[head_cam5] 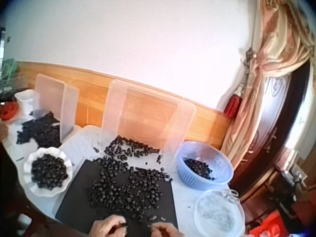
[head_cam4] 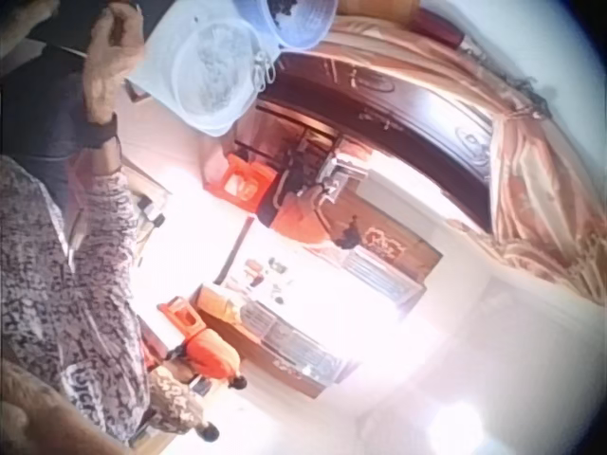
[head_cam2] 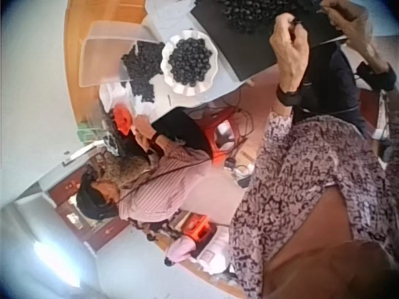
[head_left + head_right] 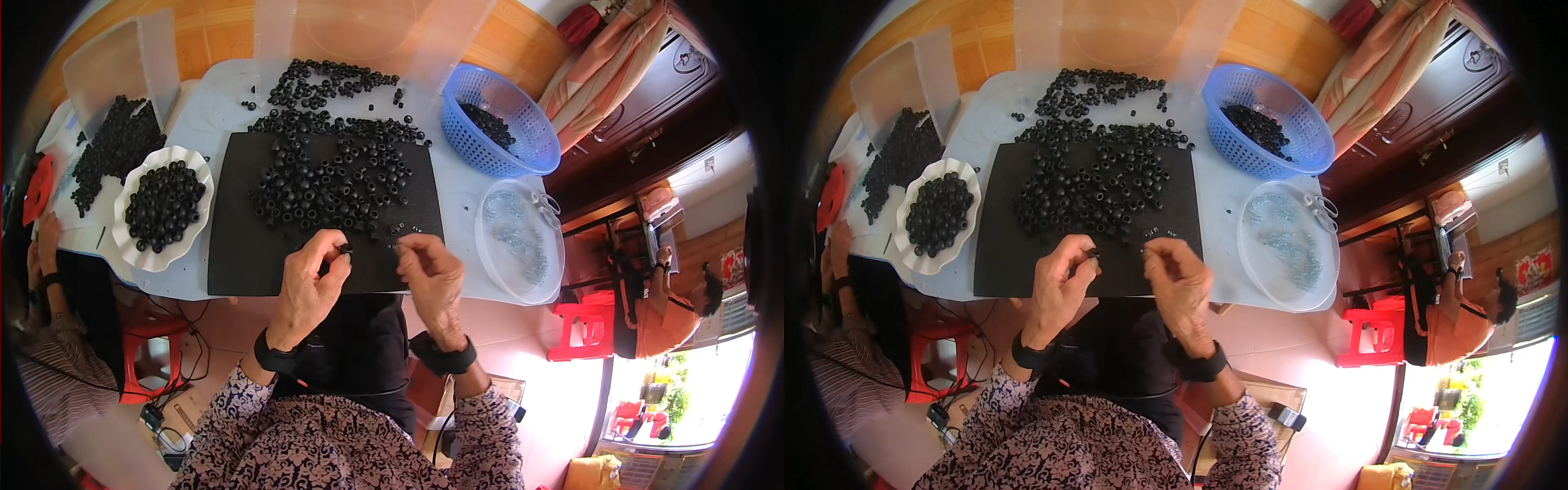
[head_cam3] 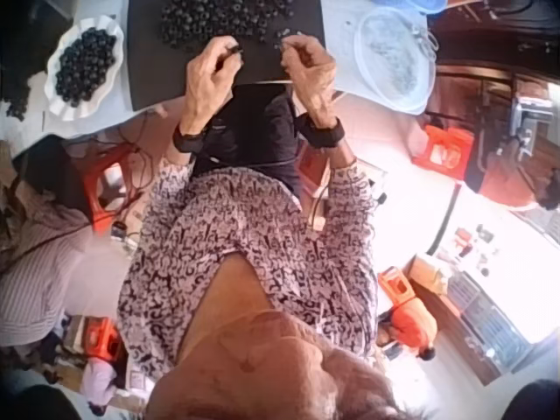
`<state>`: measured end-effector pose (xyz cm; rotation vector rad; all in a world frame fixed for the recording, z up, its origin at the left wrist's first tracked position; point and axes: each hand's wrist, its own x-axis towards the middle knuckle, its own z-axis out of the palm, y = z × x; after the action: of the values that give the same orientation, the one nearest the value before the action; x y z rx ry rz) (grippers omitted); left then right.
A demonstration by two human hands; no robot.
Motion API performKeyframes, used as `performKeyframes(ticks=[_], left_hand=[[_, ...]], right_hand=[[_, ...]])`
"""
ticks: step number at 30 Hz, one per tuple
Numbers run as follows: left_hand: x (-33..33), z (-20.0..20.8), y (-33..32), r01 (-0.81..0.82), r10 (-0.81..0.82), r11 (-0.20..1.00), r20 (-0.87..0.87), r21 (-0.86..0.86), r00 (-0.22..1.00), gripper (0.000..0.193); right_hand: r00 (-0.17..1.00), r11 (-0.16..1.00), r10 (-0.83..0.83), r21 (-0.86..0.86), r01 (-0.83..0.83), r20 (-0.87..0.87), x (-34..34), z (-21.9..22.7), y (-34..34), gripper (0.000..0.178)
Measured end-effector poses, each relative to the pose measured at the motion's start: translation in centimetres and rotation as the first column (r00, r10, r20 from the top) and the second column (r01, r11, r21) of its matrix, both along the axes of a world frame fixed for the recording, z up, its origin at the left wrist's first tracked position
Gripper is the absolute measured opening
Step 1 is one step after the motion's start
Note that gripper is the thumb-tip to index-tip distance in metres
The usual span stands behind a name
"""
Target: Manually sort and inspect small black plastic or rubber components on a work surface.
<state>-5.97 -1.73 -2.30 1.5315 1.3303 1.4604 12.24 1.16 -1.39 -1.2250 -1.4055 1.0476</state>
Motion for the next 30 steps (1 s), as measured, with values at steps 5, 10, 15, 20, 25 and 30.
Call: performKeyframes(ticks=[5, 10, 15, 20, 25, 30], left_hand=[[-0.4, 0.0, -0.1, -0.004, 0.003, 1.0, -0.034, -0.012, 0.999, 0.013], [0.0, -0.1, -0.2, -0.019, 0.019, 1.0, -0.035, -0.021, 0.999, 0.014], [0.0, 0.0, -0.1, -0.012, 0.012, 1.0, 0.002, -0.005, 1.0, 0.012], [-0.3, 0.5, -0.5, 0.049, -0.039, 0.996, 0.126, -0.075, 0.991, 0.014], [-0.1, 1.6, -1.6, 0.097, -0.082, 0.991, 0.146, -0.095, 0.986, 0.017], [0.6, 0.5, -1.3, 0.196, -0.118, 0.957, 0.334, -0.212, 0.935, 0.015]], right_hand=[[0.884, 0.943, -0.099, 0.328, -0.064, 0.457, 1.6, 3.1, 3.2, 0.018], [0.776, 0.895, 0.033, 0.327, -0.304, 0.63, 2.0, 1.4, 5.6, 0.013], [0.727, 0.913, -0.032, 0.315, -0.258, 0.686, 2.1, 1.2, 6.2, 0.01], [0.787, 0.948, -0.063, 0.283, -0.145, 0.614, 1.5, 1.5, 4.6, 0.009], [0.915, 0.995, -0.04, 0.101, -0.001, 0.403, -0.1, 2.7, 1.9, 0.009], [0.956, 0.976, 0.216, 0.016, -0.218, -0.196, -2.2, 2.0, -0.2, 0.015]])
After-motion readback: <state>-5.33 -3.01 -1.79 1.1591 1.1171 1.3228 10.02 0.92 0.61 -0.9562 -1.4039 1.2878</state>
